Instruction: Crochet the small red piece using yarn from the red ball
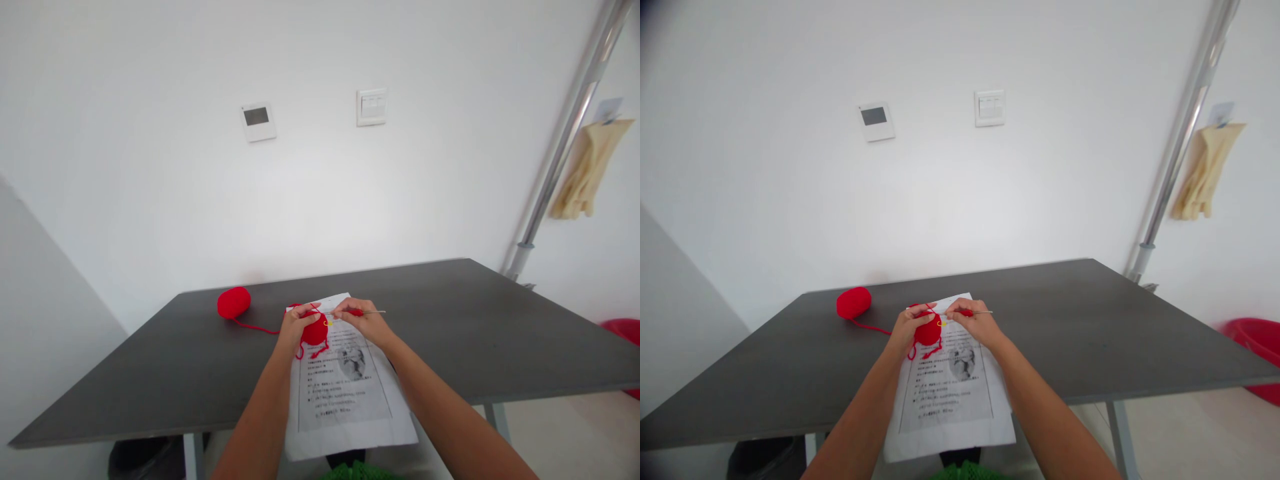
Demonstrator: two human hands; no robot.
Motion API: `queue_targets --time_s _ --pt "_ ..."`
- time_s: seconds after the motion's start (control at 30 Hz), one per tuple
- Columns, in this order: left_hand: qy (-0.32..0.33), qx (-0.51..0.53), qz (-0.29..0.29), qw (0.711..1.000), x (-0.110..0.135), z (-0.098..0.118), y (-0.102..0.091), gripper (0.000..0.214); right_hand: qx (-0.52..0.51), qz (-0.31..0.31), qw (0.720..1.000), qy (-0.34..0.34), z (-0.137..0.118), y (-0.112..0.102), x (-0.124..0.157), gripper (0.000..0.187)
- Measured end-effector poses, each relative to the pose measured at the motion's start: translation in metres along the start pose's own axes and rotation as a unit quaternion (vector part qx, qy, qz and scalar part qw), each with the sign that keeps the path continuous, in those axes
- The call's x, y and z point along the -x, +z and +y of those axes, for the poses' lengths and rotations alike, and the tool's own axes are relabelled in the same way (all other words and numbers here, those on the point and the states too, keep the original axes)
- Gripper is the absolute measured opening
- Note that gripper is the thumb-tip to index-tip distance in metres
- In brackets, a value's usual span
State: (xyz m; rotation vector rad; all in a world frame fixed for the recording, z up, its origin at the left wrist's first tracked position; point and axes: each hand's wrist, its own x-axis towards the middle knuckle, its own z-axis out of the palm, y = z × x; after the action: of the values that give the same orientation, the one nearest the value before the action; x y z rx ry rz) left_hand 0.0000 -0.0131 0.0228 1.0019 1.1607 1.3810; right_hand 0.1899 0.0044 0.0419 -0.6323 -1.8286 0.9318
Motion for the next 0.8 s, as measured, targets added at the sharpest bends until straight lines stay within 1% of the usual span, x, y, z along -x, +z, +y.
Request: queue_targets --time_s 0.2,0.33,0.4,0.5,0.57,0.67,0.73,0.8 --pt "-0.003 0.007 -0.003 1.000 0.001 0.001 0.001 0.042 0.027 -0.005 0.999 -0.021 -0.001 -0.002 0.000 0.014" --pt "0.003 -0.002 0.013 1.000 0.001 0.002 0.000 0.036 0.065 -0.025 0.996 -0.049 0.000 -0.003 0.002 0.015" --pt "0.008 -0.006 0.020 1.000 0.001 0.003 -0.001 0.033 0.064 -0.028 0.996 -0.054 0.000 -0.004 0.002 0.016" --pt "0.002 0.000 0.015 1.000 0.001 0.001 -0.001 0.035 0.019 -0.012 0.999 -0.028 0.000 -0.002 0.001 0.018" --pt "-0.006 0.008 0.009 1.000 0.001 0.000 -0.001 0.037 -0.040 0.004 0.999 0.009 0.001 0.000 0.000 0.019" --pt "-0.014 0.027 -0.007 0.999 0.002 0.000 0.001 0.039 -0.132 0.030 0.989 0.060 0.001 0.004 -0.001 0.021" --pt "-0.019 0.044 -0.020 0.999 0.004 0.002 0.002 0.038 -0.162 0.041 0.983 0.071 0.001 0.006 -0.002 0.021" --pt "-0.027 0.058 -0.032 0.997 0.006 0.004 0.003 0.038 -0.171 0.047 0.982 0.059 0.001 0.008 -0.002 0.021"
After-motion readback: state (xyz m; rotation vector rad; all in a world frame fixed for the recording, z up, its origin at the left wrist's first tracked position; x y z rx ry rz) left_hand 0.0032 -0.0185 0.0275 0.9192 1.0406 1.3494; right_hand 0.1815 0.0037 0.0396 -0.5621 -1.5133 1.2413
